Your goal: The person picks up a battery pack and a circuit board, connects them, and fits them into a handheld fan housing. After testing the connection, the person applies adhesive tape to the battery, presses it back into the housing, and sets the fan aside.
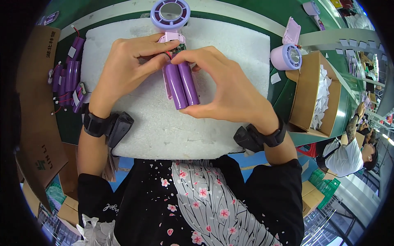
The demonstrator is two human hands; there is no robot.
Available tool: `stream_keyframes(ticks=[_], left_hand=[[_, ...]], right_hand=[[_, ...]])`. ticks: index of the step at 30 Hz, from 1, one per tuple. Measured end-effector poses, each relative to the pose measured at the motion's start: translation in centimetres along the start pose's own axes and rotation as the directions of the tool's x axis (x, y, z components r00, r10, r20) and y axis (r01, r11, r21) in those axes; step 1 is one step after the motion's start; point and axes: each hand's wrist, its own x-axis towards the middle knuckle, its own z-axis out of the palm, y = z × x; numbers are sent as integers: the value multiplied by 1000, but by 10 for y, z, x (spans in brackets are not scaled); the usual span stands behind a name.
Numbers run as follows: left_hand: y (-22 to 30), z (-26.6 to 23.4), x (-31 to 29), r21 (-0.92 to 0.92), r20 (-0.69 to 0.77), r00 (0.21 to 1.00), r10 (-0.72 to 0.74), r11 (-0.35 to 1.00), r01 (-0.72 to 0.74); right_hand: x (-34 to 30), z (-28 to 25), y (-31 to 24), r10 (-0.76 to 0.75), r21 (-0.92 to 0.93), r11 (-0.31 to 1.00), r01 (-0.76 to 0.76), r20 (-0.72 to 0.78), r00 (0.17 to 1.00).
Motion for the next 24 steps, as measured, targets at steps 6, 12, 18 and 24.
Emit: stream_keyframes(ticks=[6,12,18,24], left_hand=[[4,-6,0,38,68,997,-27,999,24],[2,-4,0,34,43,999,-26,999,24],[4,-4,-1,17,45,998,-40,999,39],[7,-6,1,0,64,993,-102,995,103]], right_hand=[[6,13,4,-52,-149,988,39,-89,995],[5,18,2,-105,-267,961,68,-126,986],[-1,22,-5,-122,-325,943,68,-150,981],[-2,25,-5,-133,-347,936,61,-187,973]])
